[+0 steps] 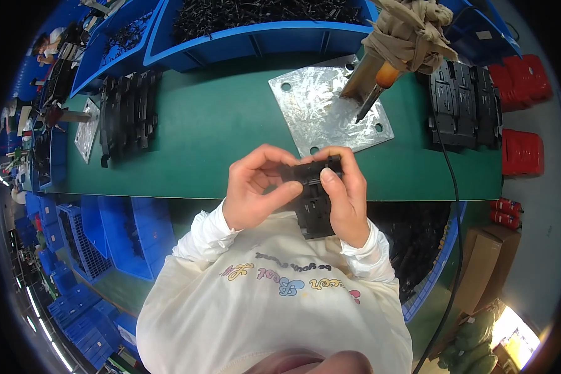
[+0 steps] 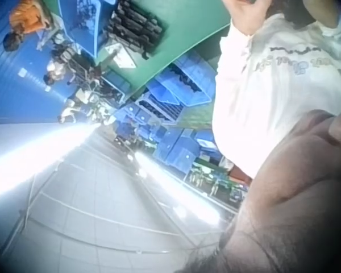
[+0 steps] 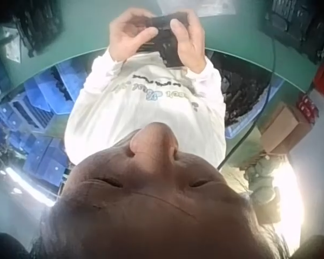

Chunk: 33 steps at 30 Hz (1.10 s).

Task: Assembling components of a toy vehicle chassis using an electric screwdriver at a factory workbench.

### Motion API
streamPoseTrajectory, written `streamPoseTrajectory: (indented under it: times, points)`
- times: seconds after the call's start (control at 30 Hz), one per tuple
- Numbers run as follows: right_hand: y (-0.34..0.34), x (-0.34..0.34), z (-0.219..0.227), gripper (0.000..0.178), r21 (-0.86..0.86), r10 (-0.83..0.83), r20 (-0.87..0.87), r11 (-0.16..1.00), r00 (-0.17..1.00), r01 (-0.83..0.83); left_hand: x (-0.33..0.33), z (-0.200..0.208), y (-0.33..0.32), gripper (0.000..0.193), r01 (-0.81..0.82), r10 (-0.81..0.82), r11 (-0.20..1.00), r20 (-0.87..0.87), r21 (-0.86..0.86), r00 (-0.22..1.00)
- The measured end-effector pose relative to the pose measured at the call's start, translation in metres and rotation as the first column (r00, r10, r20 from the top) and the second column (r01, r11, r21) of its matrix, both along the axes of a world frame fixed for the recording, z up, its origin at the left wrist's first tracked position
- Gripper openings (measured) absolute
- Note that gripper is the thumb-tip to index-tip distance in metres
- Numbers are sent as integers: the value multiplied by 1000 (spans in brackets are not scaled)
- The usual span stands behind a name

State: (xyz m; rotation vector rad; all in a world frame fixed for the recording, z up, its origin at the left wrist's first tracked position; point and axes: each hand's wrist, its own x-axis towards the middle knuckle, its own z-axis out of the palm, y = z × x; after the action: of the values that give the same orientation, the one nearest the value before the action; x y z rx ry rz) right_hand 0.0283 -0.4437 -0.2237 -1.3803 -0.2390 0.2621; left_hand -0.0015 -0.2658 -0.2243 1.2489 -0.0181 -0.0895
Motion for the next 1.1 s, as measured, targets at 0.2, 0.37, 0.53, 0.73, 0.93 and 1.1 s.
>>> streamPoseTrajectory:
  times: [0.2,0.37,0.53,0.73,0.93,1.1]
  points:
    - [10,-12,-2,61,-311,-176,510,875,842,371,2,-10,1,31,-89,91,995,-26,54,996]
    - [14,-20,-15,66,-419,2,672,826,741,377,1,-3,-2,31,-165,165,983,12,80,986]
    - [17,-20,-21,65,-361,-24,705,848,708,388,1,0,-2,32,-181,177,976,40,121,983]
    - [18,-17,-25,63,-355,-23,698,857,716,374,5,-1,-1,31,-185,183,980,35,69,983]
    - [16,-12,-22,60,-392,35,710,849,704,353,7,-1,0,32,-153,153,988,-51,6,987]
    - [17,-14,-22,57,-369,4,636,880,771,300,6,-5,-2,32,-155,155,988,-69,9,985]
